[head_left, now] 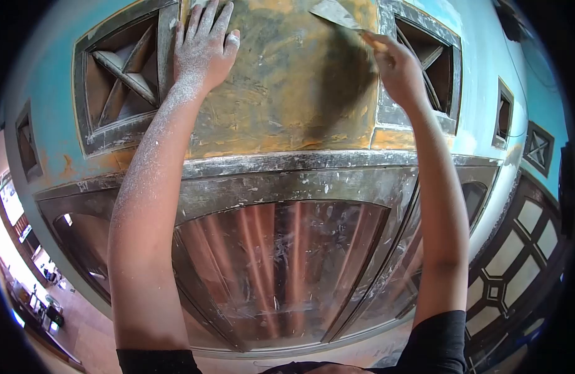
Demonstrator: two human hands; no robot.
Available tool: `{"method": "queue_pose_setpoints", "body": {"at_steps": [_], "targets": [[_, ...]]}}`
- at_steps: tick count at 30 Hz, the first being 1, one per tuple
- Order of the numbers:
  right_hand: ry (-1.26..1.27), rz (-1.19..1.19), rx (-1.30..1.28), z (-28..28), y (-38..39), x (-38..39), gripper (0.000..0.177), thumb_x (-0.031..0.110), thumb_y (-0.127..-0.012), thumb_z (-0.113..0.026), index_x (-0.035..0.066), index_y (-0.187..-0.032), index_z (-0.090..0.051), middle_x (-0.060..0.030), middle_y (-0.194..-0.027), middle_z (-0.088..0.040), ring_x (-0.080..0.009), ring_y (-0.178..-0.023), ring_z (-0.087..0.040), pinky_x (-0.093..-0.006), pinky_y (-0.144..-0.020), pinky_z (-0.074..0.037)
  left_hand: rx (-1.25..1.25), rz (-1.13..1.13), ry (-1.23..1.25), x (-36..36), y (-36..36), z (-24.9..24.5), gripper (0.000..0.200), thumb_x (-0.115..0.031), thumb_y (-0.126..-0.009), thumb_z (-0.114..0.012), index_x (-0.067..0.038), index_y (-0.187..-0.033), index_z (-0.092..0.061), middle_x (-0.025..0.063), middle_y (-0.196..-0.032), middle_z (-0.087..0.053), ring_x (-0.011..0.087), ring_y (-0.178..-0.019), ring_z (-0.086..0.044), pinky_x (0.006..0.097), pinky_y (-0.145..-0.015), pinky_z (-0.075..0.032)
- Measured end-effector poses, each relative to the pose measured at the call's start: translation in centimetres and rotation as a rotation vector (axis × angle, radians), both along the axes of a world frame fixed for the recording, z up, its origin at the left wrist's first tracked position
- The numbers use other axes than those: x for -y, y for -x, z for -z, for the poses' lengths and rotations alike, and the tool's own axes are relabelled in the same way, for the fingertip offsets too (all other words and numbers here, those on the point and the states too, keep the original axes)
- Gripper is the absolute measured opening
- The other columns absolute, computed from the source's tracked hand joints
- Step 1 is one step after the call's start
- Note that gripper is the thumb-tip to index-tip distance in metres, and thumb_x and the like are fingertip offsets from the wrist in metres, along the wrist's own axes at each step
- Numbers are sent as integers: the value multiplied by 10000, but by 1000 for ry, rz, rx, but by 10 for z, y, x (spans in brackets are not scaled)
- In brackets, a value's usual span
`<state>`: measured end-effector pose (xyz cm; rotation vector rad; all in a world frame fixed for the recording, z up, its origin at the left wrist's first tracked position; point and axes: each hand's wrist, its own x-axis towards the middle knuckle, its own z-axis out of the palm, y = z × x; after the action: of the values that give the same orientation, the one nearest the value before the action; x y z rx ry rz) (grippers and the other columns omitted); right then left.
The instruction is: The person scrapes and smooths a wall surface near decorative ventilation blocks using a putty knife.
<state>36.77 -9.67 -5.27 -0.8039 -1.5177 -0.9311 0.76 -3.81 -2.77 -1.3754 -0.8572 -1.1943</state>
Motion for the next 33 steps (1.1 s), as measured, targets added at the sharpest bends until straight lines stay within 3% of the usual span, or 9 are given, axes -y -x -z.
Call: {"method": "queue_pose_setpoints", "body": {"at_steps": [3,5,10,13,14,17,27,29,33], "targets": [[36,-7,7,-28,-32,-5,363,147,-999,-661,160,-1362,-662,-51,-984,-675,-125,-788,-586,-283,-766,-497,-54,23,-182,-36,12,-3,592,-417,-1068,-420,-266,-1626,-295,41,-1697,-246,284,-1567,-200,544,-1267,-128],[-25,-115,50,-47,-43,-11,371,145,-934,-687,205,-1300,-698,-155,-955,-692,-227,-926,-711,-346,-813,-560,-53,17,-178,-35,11,-2,596,-426,-1067,-423,-270,-1627,-292,40,-1698,-243,282,-1568,-195,541,-1269,-120],[-31,19,58,-81,-60,-14,302,327,-997,-693,114,-1209,-721,-96,-1165,-750,-210,-1082,-721,-344,-951,-542,-40,-10,-160,-31,10,2,621,-459,-1060,-438,-278,-1632,-277,41,-1699,-240,280,-1571,-189,524,-1273,-115],[-17,-10,32,-96,-46,-10,276,295,-1014,-656,150,-1241,-715,-103,-1207,-736,-230,-1082,-718,-363,-966,-546,-13,-9,-123,-27,7,5,624,-460,-1059,-443,-278,-1632,-277,41,-1698,-241,281,-1570,-190,518,-1274,-116],[190,-346,-224,-91,-26,-2,148,128,-940,-709,28,-1046,-685,-110,-1048,-744,-292,-998,-703,-415,-899,-556,-14,-9,-124,-26,6,5,624,-460,-1059,-443,-278,-1632,-277,41,-1698,-241,281,-1570,-190,518,-1274,-116],[-66,-69,-46,-92,-23,-4,134,90,-920,-710,12,-1027,-689,-108,-976,-732,-244,-914,-693,-387,-837,-550,-19,-6,-130,-26,6,6,625,-458,-1058,-446,-277,-1632,-279,44,-1695,-248,281,-1570,-193,519,-1273,-115],[64,-229,-164,-96,-13,-1,159,112,-911,-702,14,-1036,-712,-153,-961,-723,-289,-910,-709,-400,-813,-549,-36,35,-144,-29,10,3,636,-495,-1042,-441,-270,-1621,-305,51,-1692,-252,285,-1567,-201,549,-1272,-101],[-304,140,-3,-96,-14,-7,155,123,-899,-706,37,-1027,-721,-178,-999,-717,-321,-915,-710,-423,-814,-548,-43,40,-140,-29,8,4,636,-496,-1041,-443,-270,-1620,-308,52,-1691,-255,286,-1566,-203,550,-1272,-102],[-71,-78,-48,-106,-14,6,152,151,-886,-731,42,-992,-728,-192,-1036,-677,-343,-974,-688,-438,-871,-531,-50,37,-170,-30,10,2,635,-494,-1040,-449,-271,-1619,-311,53,-1689,-259,290,-1565,-204,556,-1270,-108]]}}
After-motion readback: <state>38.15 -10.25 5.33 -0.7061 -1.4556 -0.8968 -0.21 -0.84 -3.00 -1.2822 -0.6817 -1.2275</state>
